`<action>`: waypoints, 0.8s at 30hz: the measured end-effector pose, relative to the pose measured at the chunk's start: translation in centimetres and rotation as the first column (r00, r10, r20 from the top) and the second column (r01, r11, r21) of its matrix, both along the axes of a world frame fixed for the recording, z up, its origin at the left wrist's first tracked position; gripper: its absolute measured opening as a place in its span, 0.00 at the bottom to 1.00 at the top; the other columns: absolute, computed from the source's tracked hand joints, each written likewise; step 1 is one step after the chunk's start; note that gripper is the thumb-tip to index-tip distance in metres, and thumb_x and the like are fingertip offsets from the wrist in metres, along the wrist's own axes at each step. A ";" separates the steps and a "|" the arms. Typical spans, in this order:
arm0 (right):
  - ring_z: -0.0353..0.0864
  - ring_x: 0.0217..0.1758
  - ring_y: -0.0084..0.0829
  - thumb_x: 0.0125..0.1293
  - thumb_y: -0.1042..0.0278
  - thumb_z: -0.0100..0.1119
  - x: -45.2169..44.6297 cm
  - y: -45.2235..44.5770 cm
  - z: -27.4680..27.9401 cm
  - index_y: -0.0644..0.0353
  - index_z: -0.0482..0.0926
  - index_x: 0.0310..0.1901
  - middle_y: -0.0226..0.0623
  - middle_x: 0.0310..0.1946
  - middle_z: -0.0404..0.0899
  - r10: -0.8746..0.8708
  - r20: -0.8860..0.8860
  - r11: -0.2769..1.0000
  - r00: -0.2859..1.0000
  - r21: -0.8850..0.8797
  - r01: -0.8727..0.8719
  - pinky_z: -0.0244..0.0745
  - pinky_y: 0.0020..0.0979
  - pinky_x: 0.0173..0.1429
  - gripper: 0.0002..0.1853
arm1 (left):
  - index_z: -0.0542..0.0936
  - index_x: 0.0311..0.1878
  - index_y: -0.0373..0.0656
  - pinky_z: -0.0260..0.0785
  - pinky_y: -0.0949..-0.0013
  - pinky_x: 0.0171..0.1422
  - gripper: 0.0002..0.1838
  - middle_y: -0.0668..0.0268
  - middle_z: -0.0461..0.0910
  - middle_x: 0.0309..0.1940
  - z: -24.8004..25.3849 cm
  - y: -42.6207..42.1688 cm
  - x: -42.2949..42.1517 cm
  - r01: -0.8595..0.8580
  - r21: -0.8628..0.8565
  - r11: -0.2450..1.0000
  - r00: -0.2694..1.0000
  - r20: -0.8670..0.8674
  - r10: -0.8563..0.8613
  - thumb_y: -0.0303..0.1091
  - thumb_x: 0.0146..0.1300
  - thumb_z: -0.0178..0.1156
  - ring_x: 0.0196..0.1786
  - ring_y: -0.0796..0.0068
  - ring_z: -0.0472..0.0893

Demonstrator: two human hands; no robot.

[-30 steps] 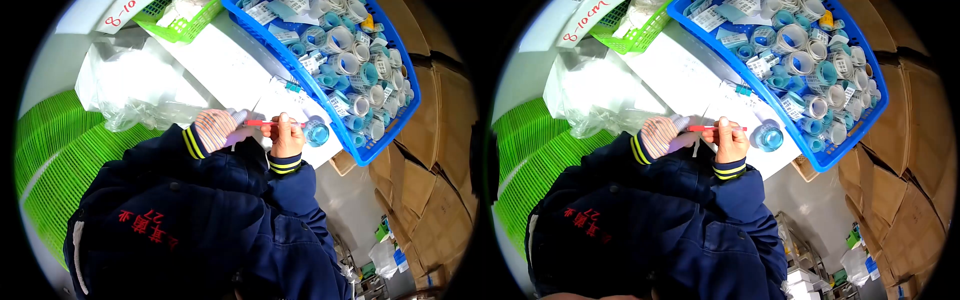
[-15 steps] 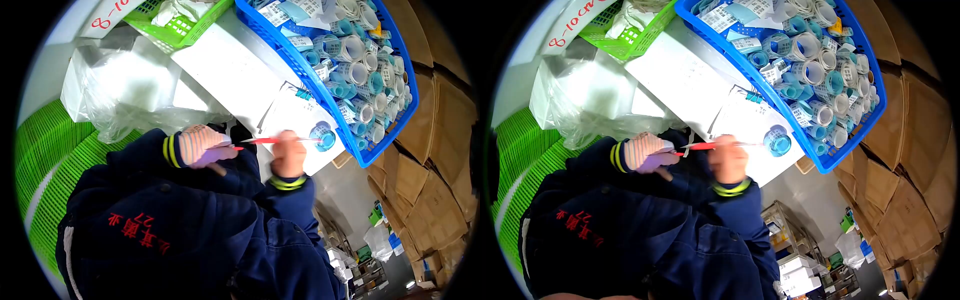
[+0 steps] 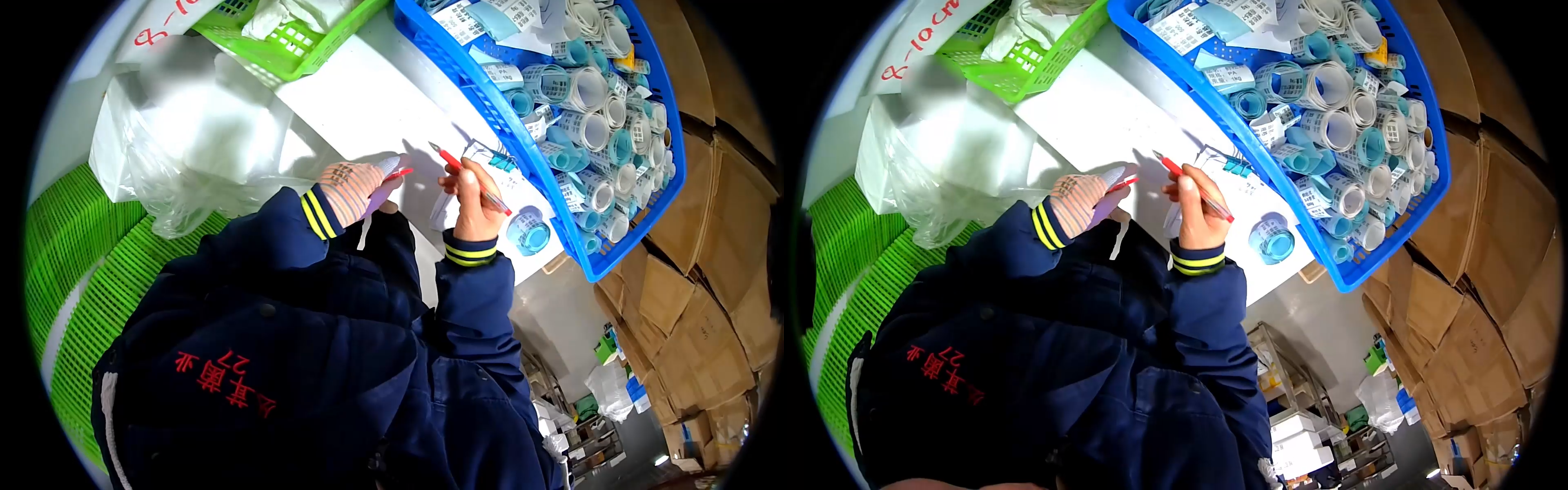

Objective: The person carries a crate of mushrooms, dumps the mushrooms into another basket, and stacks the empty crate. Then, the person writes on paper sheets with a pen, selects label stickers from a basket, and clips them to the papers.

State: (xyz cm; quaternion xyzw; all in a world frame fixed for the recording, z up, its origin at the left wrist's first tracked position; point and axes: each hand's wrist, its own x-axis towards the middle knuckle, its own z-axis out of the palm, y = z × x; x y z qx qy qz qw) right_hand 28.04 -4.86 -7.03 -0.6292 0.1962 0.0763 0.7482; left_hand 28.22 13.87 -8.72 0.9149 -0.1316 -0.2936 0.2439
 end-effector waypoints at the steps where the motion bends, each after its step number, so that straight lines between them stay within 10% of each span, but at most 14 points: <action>1: 0.78 0.31 0.27 0.60 0.74 0.56 0.4 0.5 -0.6 0.69 0.73 0.43 0.39 0.29 0.77 -0.032 0.005 0.999 0.999 -0.004 0.032 0.72 0.24 0.35 0.11 | 0.76 0.39 0.40 0.68 0.58 0.25 0.18 0.53 0.74 0.15 -1.3 -0.2 -0.2 -0.036 0.004 0.999 0.996 0.083 0.035 0.46 0.60 0.51 0.20 0.54 0.76; 6: 0.68 0.26 0.15 0.57 0.76 0.58 1.6 1.3 -3.5 0.64 0.73 0.35 0.28 0.25 0.73 -0.056 0.092 0.992 0.994 -0.108 0.065 0.64 0.16 0.31 0.06 | 0.76 0.40 0.40 0.69 0.57 0.29 0.19 0.53 0.76 0.18 -1.3 -1.2 0.6 -0.089 -0.008 0.996 0.995 0.039 0.089 0.47 0.62 0.45 0.23 0.55 0.77; 24: 0.70 0.25 0.16 0.58 0.73 0.58 3.0 1.6 -4.8 0.66 0.77 0.34 0.30 0.24 0.74 -0.100 0.093 0.977 0.991 -0.177 0.115 0.66 0.17 0.31 0.05 | 0.79 0.30 0.39 0.70 0.58 0.33 0.25 0.53 0.77 0.19 -1.0 -1.5 0.8 -0.135 -0.013 0.991 0.991 -0.014 0.135 0.52 0.63 0.42 0.25 0.55 0.78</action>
